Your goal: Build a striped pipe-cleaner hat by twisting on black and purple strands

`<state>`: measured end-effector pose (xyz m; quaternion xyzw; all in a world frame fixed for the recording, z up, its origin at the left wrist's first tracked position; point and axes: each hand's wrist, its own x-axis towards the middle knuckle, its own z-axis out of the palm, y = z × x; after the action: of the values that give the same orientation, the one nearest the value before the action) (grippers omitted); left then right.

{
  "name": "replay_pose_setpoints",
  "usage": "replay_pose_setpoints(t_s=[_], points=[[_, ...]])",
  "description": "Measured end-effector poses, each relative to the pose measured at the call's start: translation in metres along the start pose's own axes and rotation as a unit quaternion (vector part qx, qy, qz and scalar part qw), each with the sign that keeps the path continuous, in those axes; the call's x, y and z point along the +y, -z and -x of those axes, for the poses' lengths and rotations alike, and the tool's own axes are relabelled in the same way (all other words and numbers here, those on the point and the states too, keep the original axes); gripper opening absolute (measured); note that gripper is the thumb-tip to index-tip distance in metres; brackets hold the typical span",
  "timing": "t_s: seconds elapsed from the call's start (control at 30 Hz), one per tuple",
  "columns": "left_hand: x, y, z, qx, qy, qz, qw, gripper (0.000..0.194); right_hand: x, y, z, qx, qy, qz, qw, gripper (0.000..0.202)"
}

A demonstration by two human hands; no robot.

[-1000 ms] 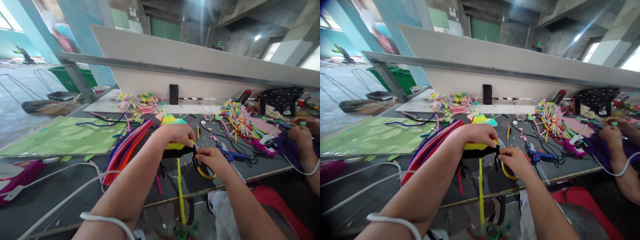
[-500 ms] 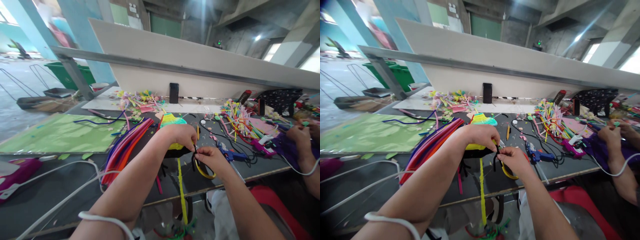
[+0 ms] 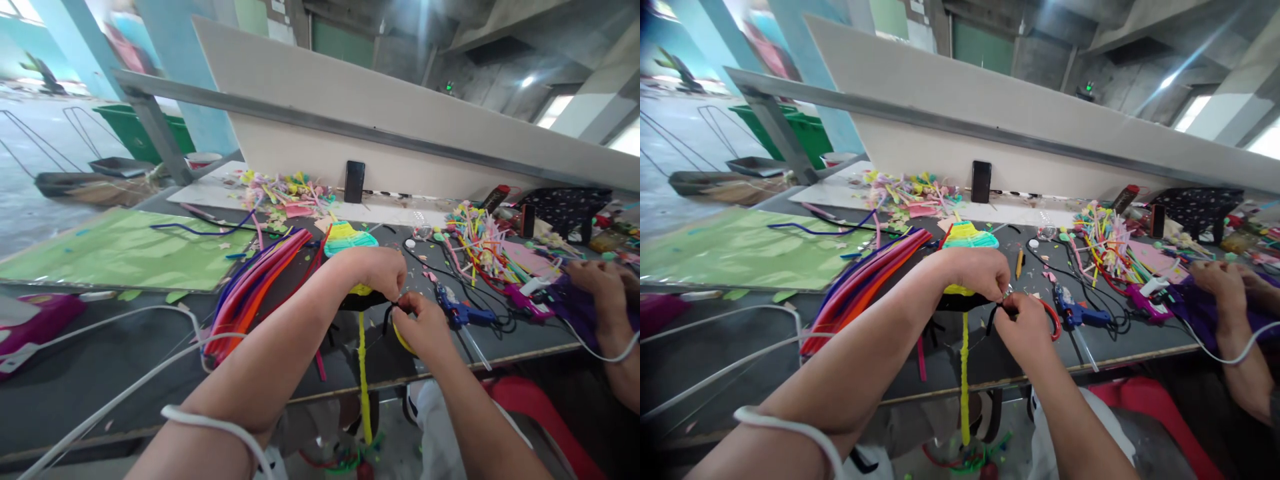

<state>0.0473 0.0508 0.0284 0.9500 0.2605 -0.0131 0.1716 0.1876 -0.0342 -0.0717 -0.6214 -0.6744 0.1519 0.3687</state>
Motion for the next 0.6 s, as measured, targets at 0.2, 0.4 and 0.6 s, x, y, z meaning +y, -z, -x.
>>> replay_pose_setpoints(t_s=[0.2, 0.4, 0.6], points=[[0.004, 0.003, 0.003, 0.007, 0.006, 0.001, 1.0, 0.016, -0.02, -0.013, 0.002, 0.082, 0.005, 0.086, 0.993, 0.014], [0.002, 0.006, 0.007, -0.004, 0.001, 0.03, 1.0, 0.011, -0.012, -0.001, -0.002, -0.027, -0.008, -0.048, 0.998, 0.011], [0.003, 0.013, 0.017, -0.083, -0.087, 0.203, 0.972, 0.008, 0.014, 0.018, -0.002, -0.245, -0.096, -0.332, 0.906, 0.045]])
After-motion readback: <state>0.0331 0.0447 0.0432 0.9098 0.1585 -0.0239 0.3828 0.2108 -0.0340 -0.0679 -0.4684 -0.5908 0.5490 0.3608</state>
